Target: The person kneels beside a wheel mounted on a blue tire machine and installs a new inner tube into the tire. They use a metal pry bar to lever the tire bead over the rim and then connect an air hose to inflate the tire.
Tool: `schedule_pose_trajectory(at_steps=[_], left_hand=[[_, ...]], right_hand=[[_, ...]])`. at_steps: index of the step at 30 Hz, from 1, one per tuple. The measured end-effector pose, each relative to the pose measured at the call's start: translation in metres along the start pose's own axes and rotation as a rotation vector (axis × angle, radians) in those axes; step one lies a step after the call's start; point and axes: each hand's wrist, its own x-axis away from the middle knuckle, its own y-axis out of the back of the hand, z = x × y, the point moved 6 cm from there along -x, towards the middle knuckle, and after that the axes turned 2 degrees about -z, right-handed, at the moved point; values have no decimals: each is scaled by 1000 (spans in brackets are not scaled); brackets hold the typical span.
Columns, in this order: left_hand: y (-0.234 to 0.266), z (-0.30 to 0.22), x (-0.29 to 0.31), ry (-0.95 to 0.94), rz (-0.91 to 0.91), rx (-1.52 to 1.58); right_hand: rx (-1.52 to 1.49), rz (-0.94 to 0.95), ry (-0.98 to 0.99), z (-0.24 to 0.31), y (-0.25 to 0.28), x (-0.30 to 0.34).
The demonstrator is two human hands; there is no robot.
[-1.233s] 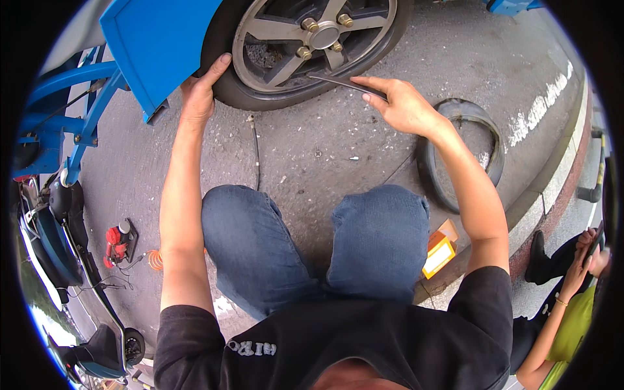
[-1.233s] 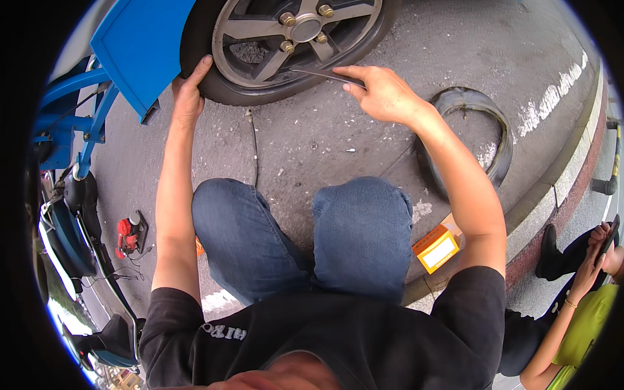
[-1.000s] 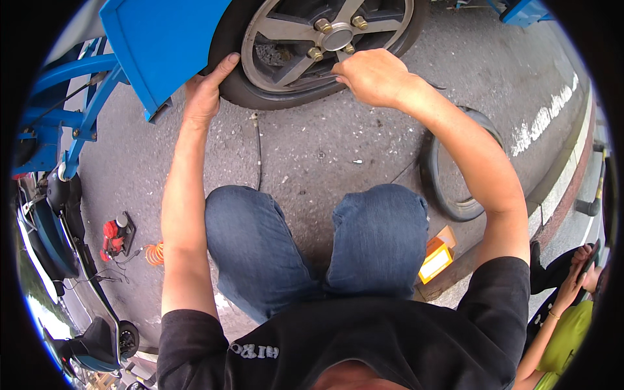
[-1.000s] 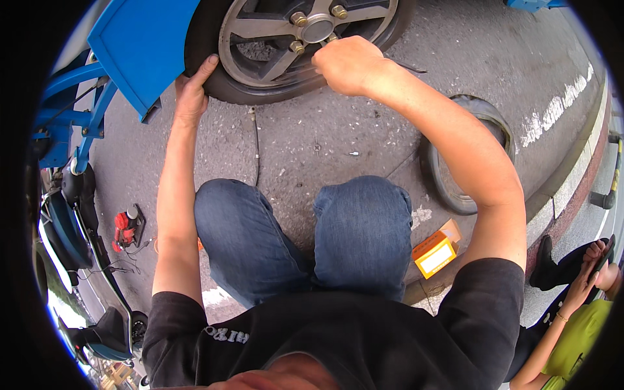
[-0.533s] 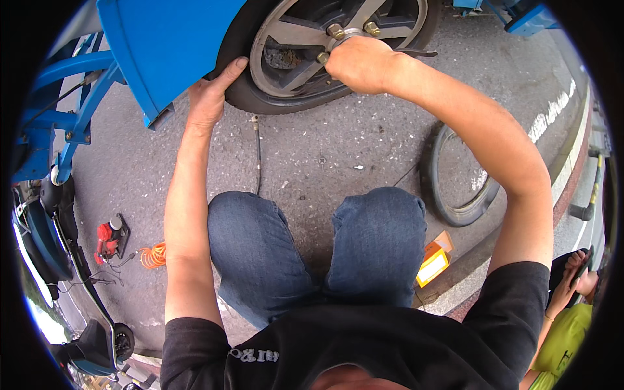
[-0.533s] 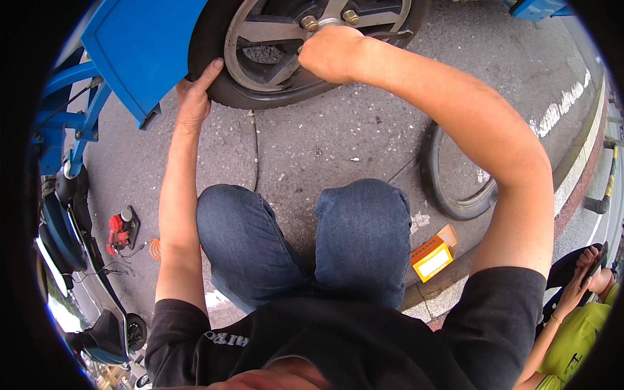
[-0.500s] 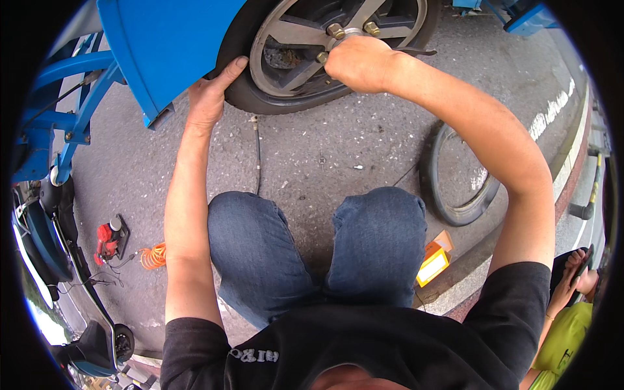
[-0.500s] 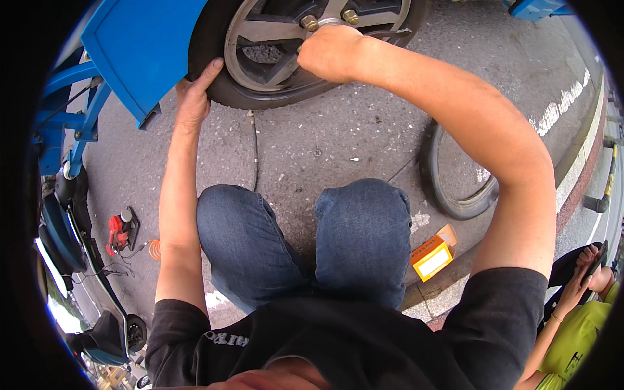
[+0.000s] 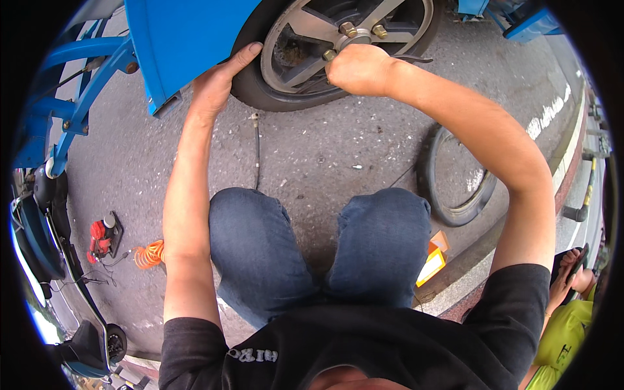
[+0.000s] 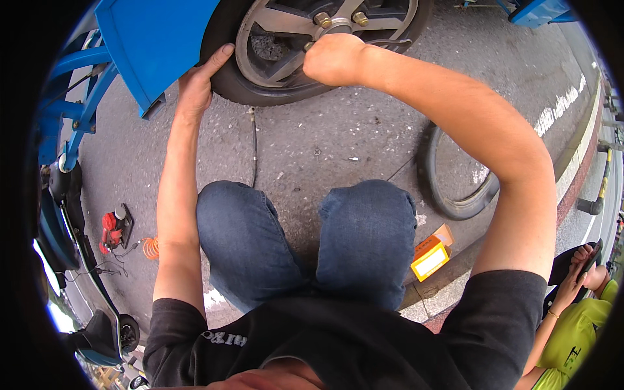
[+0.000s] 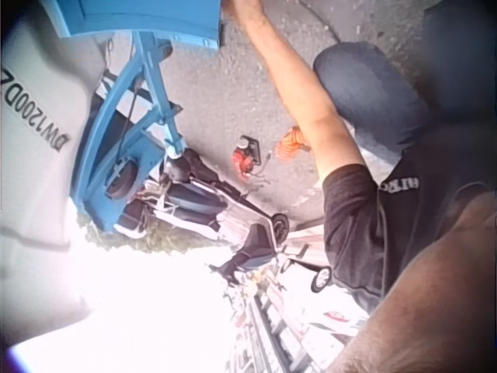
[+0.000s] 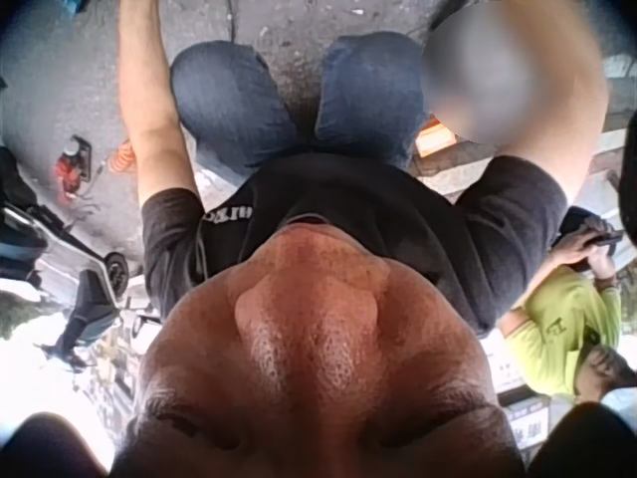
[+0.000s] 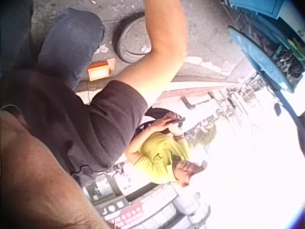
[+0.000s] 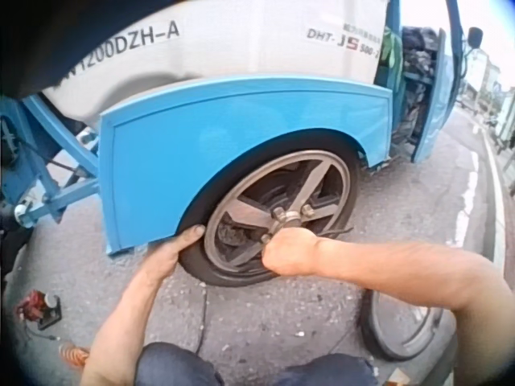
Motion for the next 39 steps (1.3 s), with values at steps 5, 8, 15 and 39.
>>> schedule_pose_trajectory(at_steps=[5,8,15,39], left_hand=[[5,-4,3,-91,-24,-68],[7,1,1,-99,-32,-59],[11,12,3,-85,-66,6],[4,57,42,48,47,-38]], right_hand=[[-139,84,-150,3,8,14],[-328,214,-233,-15,12,43],[-1251,155,-576,6,-37,89],[-1781,-848,-916,200,-185,73]])
